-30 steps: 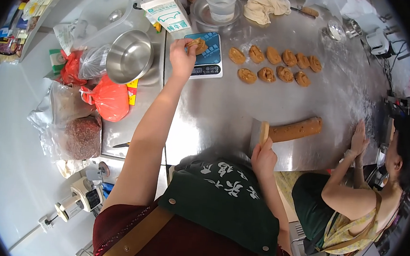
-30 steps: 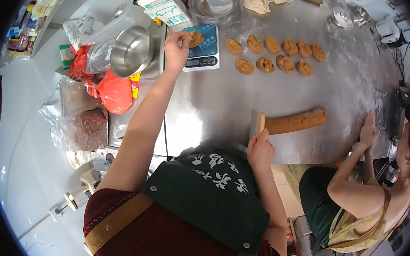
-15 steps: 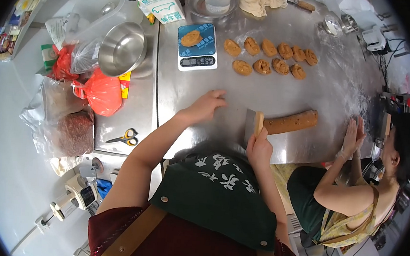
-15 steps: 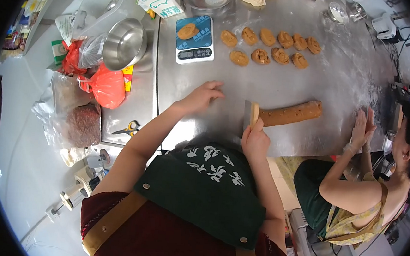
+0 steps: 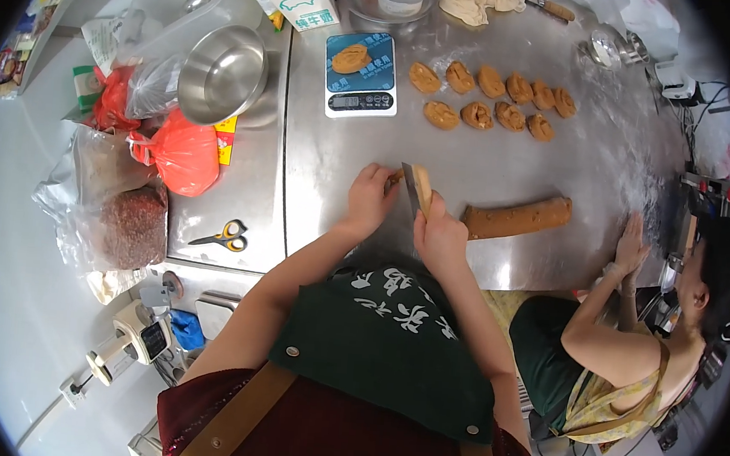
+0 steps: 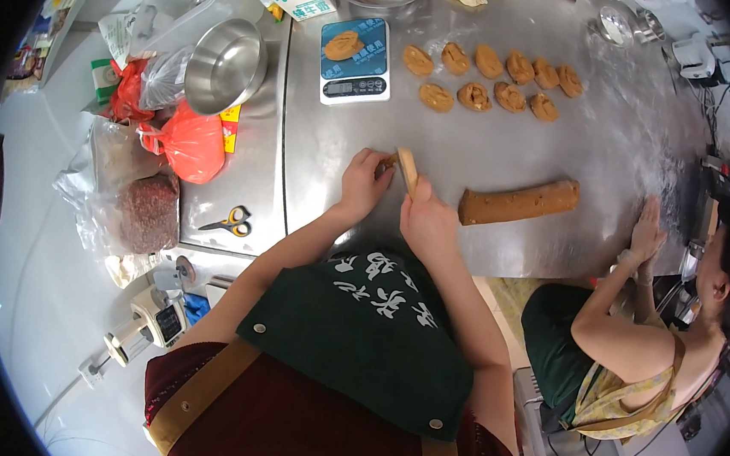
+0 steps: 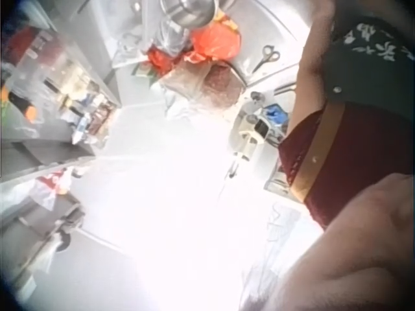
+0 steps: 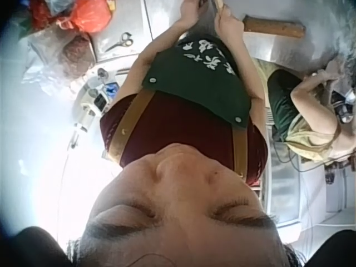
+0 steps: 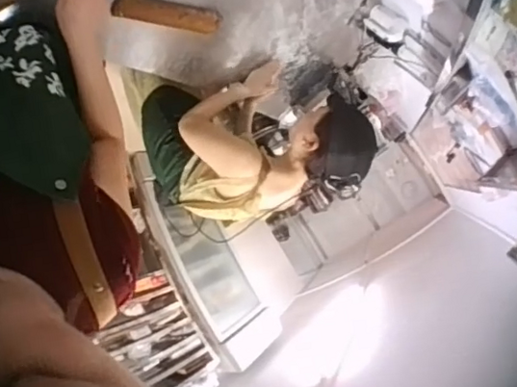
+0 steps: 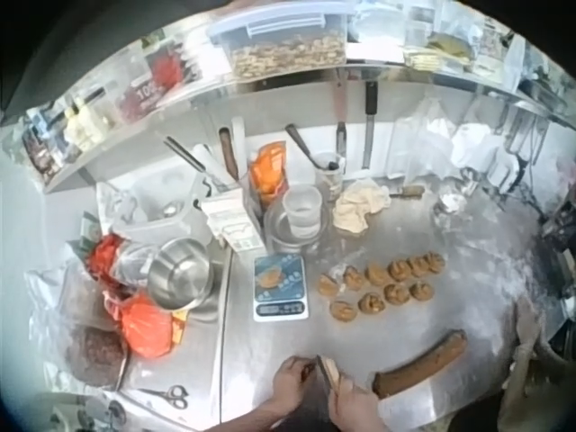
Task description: Cutting, weighing, and portioning dough on a stainless steel prep table using a bench scraper and digital scale.
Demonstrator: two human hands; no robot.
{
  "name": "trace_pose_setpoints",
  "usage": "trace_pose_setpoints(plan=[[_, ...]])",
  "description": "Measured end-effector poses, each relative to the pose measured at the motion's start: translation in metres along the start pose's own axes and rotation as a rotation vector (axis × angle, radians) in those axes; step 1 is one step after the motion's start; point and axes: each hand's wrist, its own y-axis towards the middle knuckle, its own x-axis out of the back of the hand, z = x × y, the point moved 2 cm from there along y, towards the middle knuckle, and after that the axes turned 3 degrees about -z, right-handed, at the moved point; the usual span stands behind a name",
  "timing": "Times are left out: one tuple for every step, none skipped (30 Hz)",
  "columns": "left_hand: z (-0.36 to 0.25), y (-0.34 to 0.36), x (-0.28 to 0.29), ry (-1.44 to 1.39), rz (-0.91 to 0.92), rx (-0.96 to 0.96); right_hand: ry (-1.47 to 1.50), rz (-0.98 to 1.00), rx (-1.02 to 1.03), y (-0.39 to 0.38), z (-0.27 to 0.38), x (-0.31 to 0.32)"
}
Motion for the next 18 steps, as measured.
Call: trace_pose_setpoints(plan=[[0.001, 0.000, -0.001, 0.007, -0.017, 0.012, -0.001, 0.004, 0.004, 0.005, 0.002, -0.002], [0.002, 0.000, -0.002, 0.007, -0.020, 0.016, -0.024, 0.041, 0.001, 0.010, 0.004, -0.004], [0.002, 0.000, -0.001, 0.000, -0.017, 0.027, -0.047, 0.078, -0.006, 0.013, 0.005, -0.006], [0.002, 0.000, -0.001, -0.007, -0.013, 0.038, -0.046, 0.082, -0.004, 0.016, 0.005, -0.010], [0.003, 0.000, -0.001, -0.006, -0.013, 0.041, -0.113, 0.102, -0.002, 0.019, 0.004, -0.014], [0.000, 0.002, -0.001, -0.007, -0.026, 0.021, -0.181, 0.123, 0.000, 0.021, 0.003, -0.018], [-0.002, 0.003, 0.000, -0.009, -0.039, 0.000, -0.181, 0.126, 0.000, 0.023, 0.002, -0.021], [-0.003, 0.003, 0.000, -0.009, -0.038, 0.001, -0.228, 0.118, 0.031, 0.026, 0.003, -0.024], [-0.004, 0.004, 0.001, 0.008, -0.026, 0.007, -0.274, 0.110, 0.067, 0.029, 0.004, -0.025], [-0.004, 0.005, 0.001, 0.025, -0.014, 0.011, -0.275, 0.108, 0.068, 0.029, 0.004, -0.026], [-0.003, 0.005, -0.001, 0.025, -0.016, 0.008, -0.263, 0.079, 0.087, 0.030, 0.005, -0.025], [-0.001, 0.005, -0.002, 0.041, -0.011, -0.018, -0.250, 0.050, 0.106, 0.031, 0.005, -0.025], [0.000, 0.004, -0.003, 0.057, -0.005, -0.045, -0.251, 0.044, 0.106, 0.031, 0.005, -0.023], [0.002, 0.002, -0.003, 0.057, -0.006, -0.051, -0.202, 0.034, 0.095, 0.029, 0.003, -0.020], [0.003, 0.000, -0.001, 0.030, -0.020, -0.078, -0.152, 0.023, 0.086, 0.027, 0.001, -0.018], [0.004, 0.001, 0.002, 0.003, -0.033, -0.103, -0.151, 0.019, 0.089, 0.022, 0.000, -0.013], [0.007, 0.005, 0.005, 0.005, -0.035, -0.106, -0.112, 0.016, 0.073, 0.013, -0.001, -0.007], [0.012, 0.013, 0.012, -0.015, -0.092, -0.029, -0.074, 0.014, 0.055, 0.003, -0.003, -0.001]])
